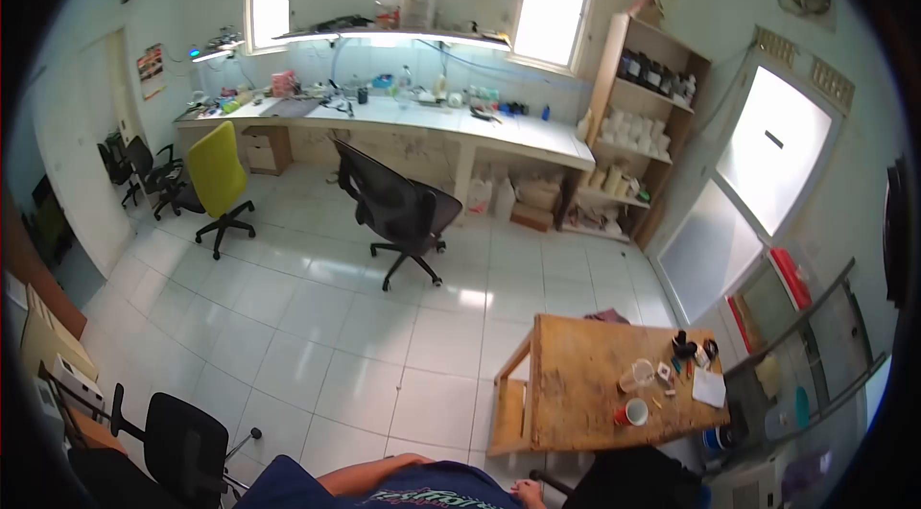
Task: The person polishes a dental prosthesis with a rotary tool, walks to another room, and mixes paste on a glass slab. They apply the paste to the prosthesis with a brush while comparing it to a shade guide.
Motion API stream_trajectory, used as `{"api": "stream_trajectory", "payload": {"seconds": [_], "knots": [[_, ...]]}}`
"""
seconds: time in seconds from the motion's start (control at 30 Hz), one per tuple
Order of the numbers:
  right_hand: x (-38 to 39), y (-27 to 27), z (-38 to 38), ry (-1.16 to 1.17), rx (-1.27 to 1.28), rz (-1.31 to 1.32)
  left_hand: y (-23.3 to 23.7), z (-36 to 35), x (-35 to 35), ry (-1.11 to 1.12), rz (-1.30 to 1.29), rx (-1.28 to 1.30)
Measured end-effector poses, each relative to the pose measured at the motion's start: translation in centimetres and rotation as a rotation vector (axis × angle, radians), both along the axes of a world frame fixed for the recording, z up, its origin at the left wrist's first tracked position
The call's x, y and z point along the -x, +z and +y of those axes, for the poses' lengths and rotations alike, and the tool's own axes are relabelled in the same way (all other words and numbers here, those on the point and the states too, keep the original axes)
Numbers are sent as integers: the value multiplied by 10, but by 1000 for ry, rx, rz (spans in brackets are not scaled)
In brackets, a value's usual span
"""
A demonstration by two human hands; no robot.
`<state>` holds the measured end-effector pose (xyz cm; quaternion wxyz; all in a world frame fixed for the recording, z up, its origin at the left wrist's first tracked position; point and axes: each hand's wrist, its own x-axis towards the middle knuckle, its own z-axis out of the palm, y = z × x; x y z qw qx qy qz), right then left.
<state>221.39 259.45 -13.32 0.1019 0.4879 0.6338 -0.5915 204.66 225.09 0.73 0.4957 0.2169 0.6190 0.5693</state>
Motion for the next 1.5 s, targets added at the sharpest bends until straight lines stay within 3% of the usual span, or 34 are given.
{"api": "stream_trajectory", "payload": {"seconds": [0.07,0.2,0.4,0.7,0.87,0.93,0.97,1.03,1.1,1.13,1.27,1.33,1.47,1.5], "knots": [[28,-126,7,183,134,41,6,-26,14,75,-7,-3],[110,-43,-69,560,-30,-77,11,-85,27,242,-47,9],[222,6,-151,831,-77,-49,17,-156,49,484,-131,2],[320,20,-177,974,-197,-209,-3,-233,103,766,-246,-41],[392,10,-192,1209,-309,-407,-33,-292,143,1013,-267,-76],[435,7,-211,1414,-369,-443,-53,-323,153,1212,-258,-12],[465,0,-225,1574,-411,-428,-67,-344,162,1269,-294,243],[532,-24,-264,2105,-504,-287,-115,-378,175,1450,-483,309],[612,-52,-324,2540,-631,-41,-112,-424,195,1417,-310,613],[647,-19,-372,1849,-438,-406,-112,-446,199,1519,-288,634],[792,6,-539,1774,-430,187,-103,-502,221,1854,-336,616],[841,43,-631,1680,-231,307,-102,-516,228,1920,-349,613],[895,79,-768,1718,-129,463,-130,-525,228,2030,-578,497],[903,79,-795,1740,-138,482,-132,-522,226,1975,-535,659]]}}
